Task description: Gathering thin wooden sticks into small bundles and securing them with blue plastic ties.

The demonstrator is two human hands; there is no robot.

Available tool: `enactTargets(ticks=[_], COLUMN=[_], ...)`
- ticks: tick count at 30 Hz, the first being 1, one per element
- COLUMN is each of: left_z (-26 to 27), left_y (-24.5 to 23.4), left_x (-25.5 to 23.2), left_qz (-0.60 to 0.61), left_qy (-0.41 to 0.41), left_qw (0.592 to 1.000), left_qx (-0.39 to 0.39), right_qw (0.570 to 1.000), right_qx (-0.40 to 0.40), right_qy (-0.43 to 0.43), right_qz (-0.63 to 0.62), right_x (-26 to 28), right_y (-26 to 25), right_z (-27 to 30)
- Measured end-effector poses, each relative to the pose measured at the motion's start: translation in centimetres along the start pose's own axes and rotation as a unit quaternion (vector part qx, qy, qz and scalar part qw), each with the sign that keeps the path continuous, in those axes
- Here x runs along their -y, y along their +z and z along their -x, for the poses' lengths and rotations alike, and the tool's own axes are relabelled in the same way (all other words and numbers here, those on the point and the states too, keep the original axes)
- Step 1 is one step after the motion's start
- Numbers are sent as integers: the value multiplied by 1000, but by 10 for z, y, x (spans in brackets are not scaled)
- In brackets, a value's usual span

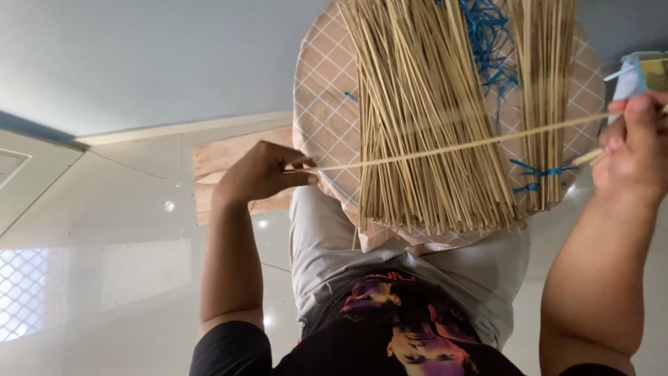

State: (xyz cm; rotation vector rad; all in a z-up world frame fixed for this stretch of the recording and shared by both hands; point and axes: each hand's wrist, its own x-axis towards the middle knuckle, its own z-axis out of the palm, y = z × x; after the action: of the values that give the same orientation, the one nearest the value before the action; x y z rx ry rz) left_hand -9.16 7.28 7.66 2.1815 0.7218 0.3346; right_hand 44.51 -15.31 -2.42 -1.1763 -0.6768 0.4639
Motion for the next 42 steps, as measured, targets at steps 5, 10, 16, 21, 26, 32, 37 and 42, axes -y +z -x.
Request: enactTargets(ticks=[5,10,16,21,26,32,37,42], left_z=[0,1,3,9,11,10,8,-2], left_y=[11,15,19,23,19,30,33,40], left_x=[-4,-8,-12,5,-8,-13,-6,20], left_qz=[-78,-101,-124,-129,-48,-35,-5,115], left_qy=[-92,-134,-187,-159,-163,-55,-75,-125], left_qw=[990,982,966,976,983,996,996,985], left_qx=[72,90,130,72,76,62,50,-14], right_qw=[999,996,987,987,984,991,996,982], right_qx=[-3,23,96,115,135,115,55,77], right_qy=[-36,-81,-126,-105,-110,-61,-46,70], right_qz=[25,22,27,46,34,-32,-50,-159], right_x=[34,49,60,74,76,77,78,63], right_y=[40,58,81,90,94,118,143,143], right_z=[-18,-33,-37,-38,-40,-32,-23,-12])
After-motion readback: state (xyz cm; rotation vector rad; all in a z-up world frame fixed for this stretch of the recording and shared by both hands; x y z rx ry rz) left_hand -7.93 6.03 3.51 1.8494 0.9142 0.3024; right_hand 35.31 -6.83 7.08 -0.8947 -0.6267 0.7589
